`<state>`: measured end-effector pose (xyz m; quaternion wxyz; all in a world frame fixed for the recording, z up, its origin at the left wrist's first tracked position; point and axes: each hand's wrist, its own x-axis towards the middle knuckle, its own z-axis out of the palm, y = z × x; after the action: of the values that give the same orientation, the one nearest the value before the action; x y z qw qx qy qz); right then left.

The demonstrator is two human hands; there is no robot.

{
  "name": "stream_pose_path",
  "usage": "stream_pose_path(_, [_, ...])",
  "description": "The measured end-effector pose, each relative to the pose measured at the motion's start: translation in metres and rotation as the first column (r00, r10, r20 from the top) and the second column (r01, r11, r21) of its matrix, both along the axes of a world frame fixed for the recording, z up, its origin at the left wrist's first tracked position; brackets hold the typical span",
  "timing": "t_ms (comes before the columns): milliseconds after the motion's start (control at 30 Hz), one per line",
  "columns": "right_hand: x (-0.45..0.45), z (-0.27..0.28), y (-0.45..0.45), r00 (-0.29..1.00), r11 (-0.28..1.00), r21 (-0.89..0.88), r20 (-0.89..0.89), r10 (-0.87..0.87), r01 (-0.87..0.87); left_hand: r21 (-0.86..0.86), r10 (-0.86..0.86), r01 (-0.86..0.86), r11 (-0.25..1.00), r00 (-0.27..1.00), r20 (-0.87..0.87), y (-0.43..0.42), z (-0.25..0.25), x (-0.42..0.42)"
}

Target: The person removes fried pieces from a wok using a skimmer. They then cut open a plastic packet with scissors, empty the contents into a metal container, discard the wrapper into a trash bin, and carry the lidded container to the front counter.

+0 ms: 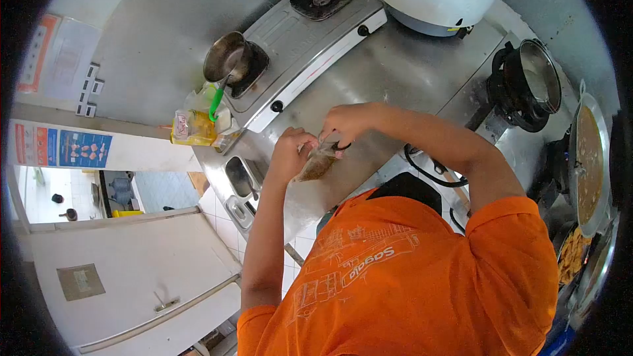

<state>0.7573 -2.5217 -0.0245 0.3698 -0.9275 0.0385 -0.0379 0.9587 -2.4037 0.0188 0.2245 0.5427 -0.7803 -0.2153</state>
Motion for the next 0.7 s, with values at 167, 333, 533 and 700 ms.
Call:
stream_pose_path(167, [0.010, -0.028, -0.008, 0.999, 0.998, 0.058, 0.019, -0.033, 0.032, -0.024, 0.067, -0.069, 0.997, 0.995, -0.076, -0.005, -0.015, 0.010])
stream_pose_path(333, [0.011, -0.016, 0.013, 0.969, 0.926, 0.300, -0.162, -0.186, 0.228, -0.028, 0.114, -0.121, 0.992, 0.977, -0.179, -0.006, -0.017, 0.014])
stream_pose_path(533, [0.030, -0.055, 0.019, 0.981, 0.917, 0.353, -0.018, -0.194, 0.188, -0.032, 0.173, -0.183, 0.983, 0.964, -0.202, -0.009, -0.036, 0.026])
stream_pose_path(700, [0.026, -0.069, 0.030, 0.959, 0.847, 0.470, 0.007, -0.285, 0.248, -0.114, 0.444, -0.479, 0.871, 0.864, -0.238, 0.007, -0.027, 0.036])
